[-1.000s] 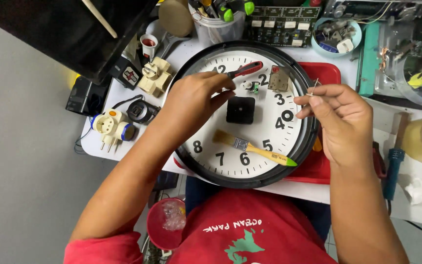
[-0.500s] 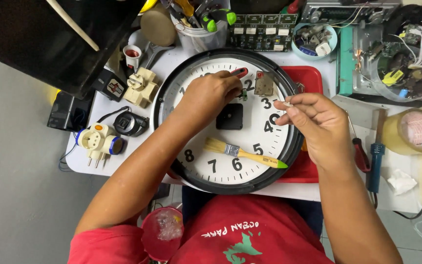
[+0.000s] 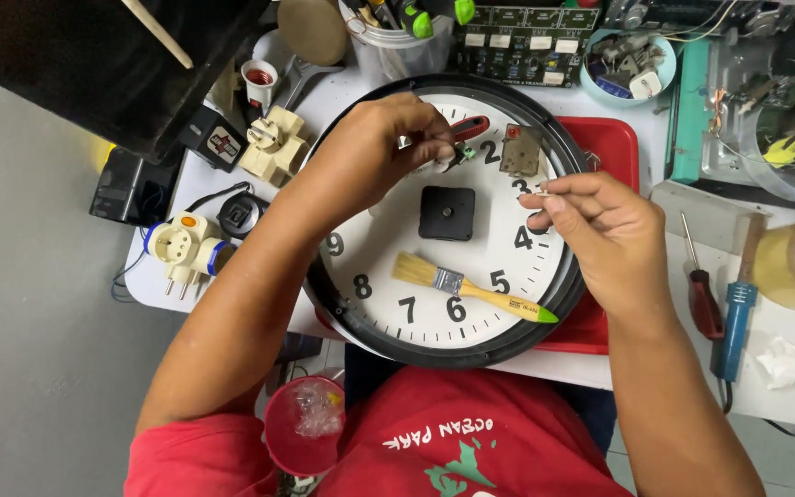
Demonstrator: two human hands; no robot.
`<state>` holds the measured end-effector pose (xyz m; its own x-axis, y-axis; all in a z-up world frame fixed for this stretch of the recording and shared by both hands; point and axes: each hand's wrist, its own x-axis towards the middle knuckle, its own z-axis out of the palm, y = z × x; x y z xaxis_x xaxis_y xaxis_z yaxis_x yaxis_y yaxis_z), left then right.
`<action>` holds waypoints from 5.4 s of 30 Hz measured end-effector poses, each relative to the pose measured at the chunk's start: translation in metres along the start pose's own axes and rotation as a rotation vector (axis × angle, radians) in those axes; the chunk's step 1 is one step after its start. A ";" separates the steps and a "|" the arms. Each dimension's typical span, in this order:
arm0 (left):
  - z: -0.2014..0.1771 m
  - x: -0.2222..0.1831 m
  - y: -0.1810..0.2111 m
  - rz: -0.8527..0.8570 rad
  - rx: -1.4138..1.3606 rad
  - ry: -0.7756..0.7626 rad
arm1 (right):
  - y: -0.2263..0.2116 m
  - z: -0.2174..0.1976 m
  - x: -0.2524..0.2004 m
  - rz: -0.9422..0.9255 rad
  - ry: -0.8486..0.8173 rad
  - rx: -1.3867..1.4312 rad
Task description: Reassembling the internal gear mechanism and electronic components of a wall clock on a repair bench.
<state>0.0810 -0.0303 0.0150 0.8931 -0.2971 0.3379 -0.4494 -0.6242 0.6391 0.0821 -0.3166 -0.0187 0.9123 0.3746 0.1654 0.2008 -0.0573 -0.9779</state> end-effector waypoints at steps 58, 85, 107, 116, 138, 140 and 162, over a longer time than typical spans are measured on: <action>-0.025 -0.024 -0.038 -0.306 -0.933 0.090 | -0.032 0.041 0.035 -0.559 -0.220 -0.643; -0.023 -0.026 -0.023 -0.320 -0.776 0.055 | -0.021 0.053 0.035 -0.528 -0.321 -0.818; -0.022 -0.026 -0.029 -0.335 -0.738 0.086 | -0.014 0.049 0.034 -0.518 -0.325 -0.859; -0.021 -0.026 -0.031 -0.316 -0.732 0.084 | -0.010 0.049 0.034 -0.527 -0.315 -0.857; -0.023 -0.023 -0.024 -0.366 -0.642 0.071 | -0.007 0.040 0.037 -0.515 -0.299 -0.902; -0.024 -0.022 -0.024 -0.373 -0.630 0.064 | -0.007 0.036 0.039 -0.433 -0.244 -0.952; -0.027 -0.028 -0.034 -0.335 -0.659 0.103 | -0.012 0.027 0.044 -0.313 -0.233 -0.955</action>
<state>0.0709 0.0189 0.0027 0.9925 -0.0773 0.0943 -0.1016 -0.0970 0.9901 0.1099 -0.2745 -0.0032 0.6991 0.6633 0.2671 0.7100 -0.5995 -0.3696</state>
